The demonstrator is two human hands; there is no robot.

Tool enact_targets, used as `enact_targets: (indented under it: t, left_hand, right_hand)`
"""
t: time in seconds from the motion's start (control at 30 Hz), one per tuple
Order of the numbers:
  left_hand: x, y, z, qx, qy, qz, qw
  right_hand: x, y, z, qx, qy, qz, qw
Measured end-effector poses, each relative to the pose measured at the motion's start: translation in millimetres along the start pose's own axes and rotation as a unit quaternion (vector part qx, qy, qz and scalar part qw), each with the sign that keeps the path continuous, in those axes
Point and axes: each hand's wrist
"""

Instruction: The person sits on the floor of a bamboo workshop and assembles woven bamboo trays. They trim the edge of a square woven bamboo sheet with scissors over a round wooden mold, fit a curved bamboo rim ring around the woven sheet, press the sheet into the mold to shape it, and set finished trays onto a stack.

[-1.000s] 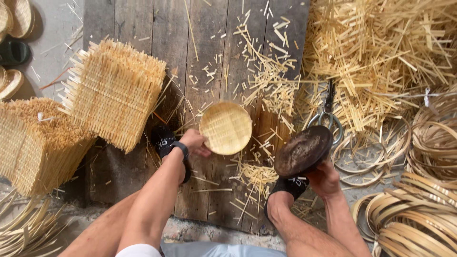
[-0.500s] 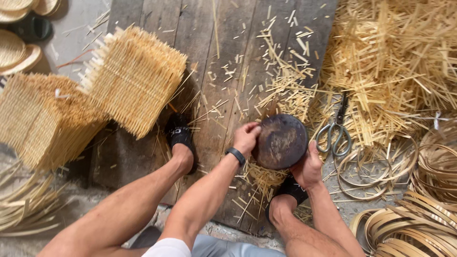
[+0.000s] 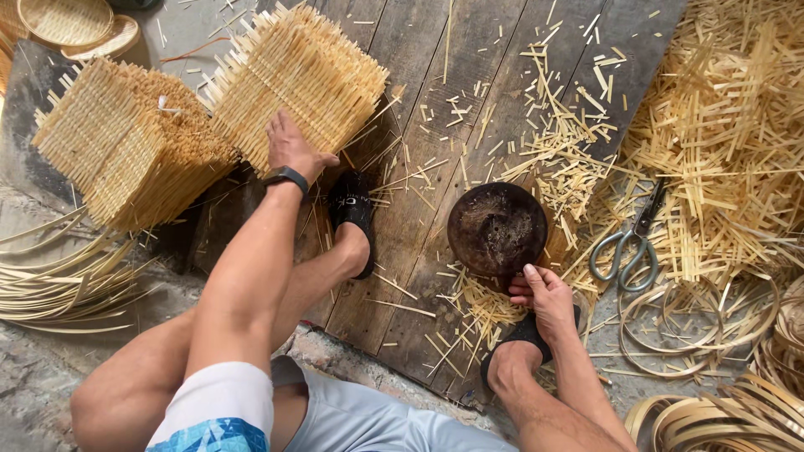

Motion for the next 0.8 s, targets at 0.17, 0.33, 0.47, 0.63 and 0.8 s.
enact_targets:
  t: [0.17, 0.33, 0.47, 0.63, 0.8]
  left_hand:
    - [-19.2, -1.2, -7.1, 0.028, -0.001, -0.009, 1.0]
    - [-54.1, -5.3, -5.1, 0.128, 0.024, -0.248, 0.96]
    - [-80.6, -7.3, -2.1, 0.156, 0.102, -0.306, 0.934]
    - [-67.2, -21.0, -6.4, 0.343, 0.345, -0.189, 0.853]
    - [-37.7, -17.7, -14.0, 0.324, 0.496, -0.066, 0.803]
  right_hand:
    - [13.4, -7.1, -10.7, 0.007, -0.051, 0.012, 0.999]
    - [22.2, -13.4, -16.0, -0.002, -0.076, 0.0, 0.997]
    - [28.5, -16.6, -19.8, -0.017, -0.093, -0.011, 0.995]
    - [29.7, -16.6, -21.0, -0.011, -0.099, -0.006, 0.995]
    - [25.2, -14.4, -24.5, -0.008, -0.111, 0.002, 0.994]
Point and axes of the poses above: each hand's wrist, its own y-axis away from the middle knuckle, its own z-axis out of the palm, x = y × z, and after that the axes turned 12 degrees about x, right-handed
